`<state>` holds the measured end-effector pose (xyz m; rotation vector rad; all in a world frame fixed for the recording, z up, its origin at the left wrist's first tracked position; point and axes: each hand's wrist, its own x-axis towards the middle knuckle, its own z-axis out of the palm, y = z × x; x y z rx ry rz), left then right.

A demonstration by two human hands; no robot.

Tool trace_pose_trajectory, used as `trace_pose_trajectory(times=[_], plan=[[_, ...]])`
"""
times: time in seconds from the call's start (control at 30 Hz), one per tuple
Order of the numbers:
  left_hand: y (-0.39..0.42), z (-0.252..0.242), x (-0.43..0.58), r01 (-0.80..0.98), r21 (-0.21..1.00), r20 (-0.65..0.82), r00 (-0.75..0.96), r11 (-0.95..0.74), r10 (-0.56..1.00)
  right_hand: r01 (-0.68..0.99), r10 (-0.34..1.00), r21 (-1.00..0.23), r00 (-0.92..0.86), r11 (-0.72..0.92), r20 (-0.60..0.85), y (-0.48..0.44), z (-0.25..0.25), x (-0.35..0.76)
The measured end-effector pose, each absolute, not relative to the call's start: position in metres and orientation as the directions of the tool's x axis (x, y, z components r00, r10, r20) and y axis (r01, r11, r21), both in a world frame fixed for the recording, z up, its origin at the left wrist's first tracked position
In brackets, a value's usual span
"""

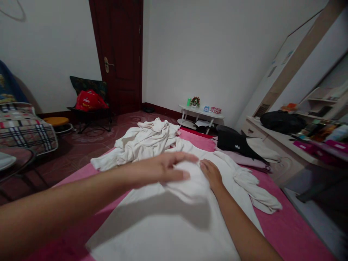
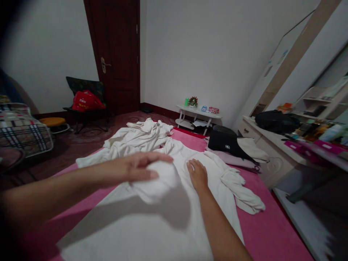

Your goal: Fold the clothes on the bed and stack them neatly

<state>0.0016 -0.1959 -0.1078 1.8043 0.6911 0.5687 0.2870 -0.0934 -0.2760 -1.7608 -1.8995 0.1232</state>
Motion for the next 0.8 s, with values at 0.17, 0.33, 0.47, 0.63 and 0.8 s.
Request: trace_pose_trajectory(times=[0.17,0.33,0.47,0.63,0.8], plan=[[-0.234,-0.145,0.020,0.330,0.878,-0.206,0.914,-0.347,0.349,0.671,0.929,-0.706,0.069,0.227,0.365,-0.096,-0.274,0.295],[-0.209,-0.179,-0.024,0.800,0.295,-0.019,0.552,-0.523,0.834,0.657,0.927,-0.700,0.006,0.279,0.375,-0.108,-0.263,0.280],[-0.197,-0.197,-0.066,0.956,0.026,0.013,0.290,-0.291,0.957,0.768,0.961,-0.602,-0.063,0.218,0.268,-0.128,-0.245,0.254],[-0.209,-0.202,-0.091,0.953,0.159,-0.131,0.280,-0.259,0.951,0.909,0.975,-0.350,-0.211,0.224,0.077,-0.155,-0.228,0.225],[-0.223,-0.198,-0.089,0.877,0.400,-0.283,0.395,-0.267,0.874,0.785,0.987,-0.600,-0.152,0.154,0.054,-0.152,-0.209,0.226]])
